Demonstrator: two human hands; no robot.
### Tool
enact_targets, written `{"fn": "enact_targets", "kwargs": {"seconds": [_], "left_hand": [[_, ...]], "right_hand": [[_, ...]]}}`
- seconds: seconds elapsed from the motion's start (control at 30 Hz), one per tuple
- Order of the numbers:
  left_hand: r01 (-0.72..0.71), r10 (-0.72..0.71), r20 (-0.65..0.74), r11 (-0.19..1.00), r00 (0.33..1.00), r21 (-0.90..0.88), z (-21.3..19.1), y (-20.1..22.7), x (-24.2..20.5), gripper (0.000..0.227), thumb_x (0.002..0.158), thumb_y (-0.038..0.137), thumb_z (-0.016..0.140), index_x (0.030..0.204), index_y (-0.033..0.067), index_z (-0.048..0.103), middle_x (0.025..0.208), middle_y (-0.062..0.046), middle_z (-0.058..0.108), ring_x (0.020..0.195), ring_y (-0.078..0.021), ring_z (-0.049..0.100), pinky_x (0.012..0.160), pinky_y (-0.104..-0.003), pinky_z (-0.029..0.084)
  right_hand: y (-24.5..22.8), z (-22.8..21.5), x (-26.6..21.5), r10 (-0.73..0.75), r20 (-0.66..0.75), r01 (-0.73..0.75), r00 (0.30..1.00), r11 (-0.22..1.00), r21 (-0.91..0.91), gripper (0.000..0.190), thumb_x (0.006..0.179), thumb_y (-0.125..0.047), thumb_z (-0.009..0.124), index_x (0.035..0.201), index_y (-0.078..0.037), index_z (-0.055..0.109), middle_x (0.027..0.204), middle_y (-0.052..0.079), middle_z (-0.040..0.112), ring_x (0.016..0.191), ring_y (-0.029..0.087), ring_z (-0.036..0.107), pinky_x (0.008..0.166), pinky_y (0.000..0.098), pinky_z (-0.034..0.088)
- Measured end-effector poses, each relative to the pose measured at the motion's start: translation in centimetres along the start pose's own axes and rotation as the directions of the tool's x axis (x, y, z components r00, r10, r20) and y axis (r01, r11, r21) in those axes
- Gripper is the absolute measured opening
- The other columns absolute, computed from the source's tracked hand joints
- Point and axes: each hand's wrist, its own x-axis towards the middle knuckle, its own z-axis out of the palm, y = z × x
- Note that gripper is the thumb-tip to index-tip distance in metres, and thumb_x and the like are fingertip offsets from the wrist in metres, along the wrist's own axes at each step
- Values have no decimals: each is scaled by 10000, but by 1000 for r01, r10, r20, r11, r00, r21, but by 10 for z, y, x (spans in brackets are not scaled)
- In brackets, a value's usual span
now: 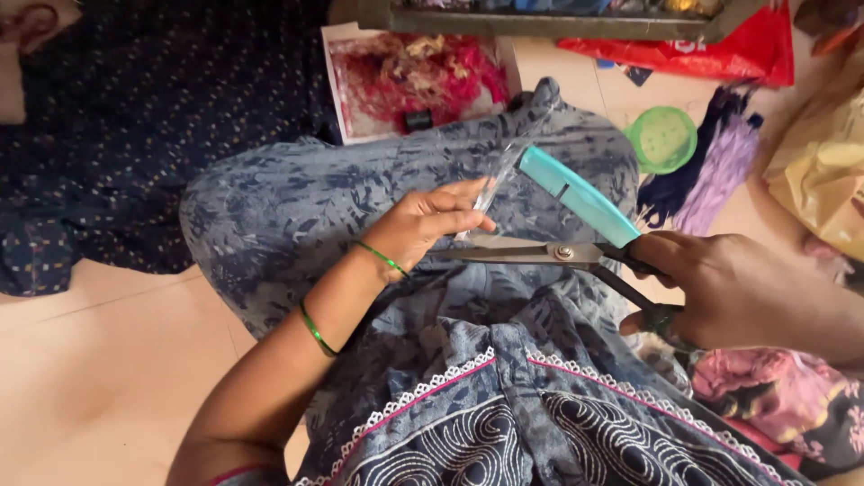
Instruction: Attaching and trimming decorative thread fringe on a fabric border.
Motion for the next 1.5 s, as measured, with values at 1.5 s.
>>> {"fn": "enact_targets", "kwargs": {"seconds": [1.5], "left_hand": [[-205, 198, -220, 979, 955, -12, 14, 47, 24, 247, 1102, 190, 545, 1042, -6, 683, 1039, -203, 758, 975, -296, 751, 955, -440, 595]], "right_hand": [[19, 134, 110, 519, -618, -293, 590, 851, 435, 699, 780, -545, 829, 1026, 36, 530, 982, 239, 616, 819, 429, 668, 675, 500, 545]]}}
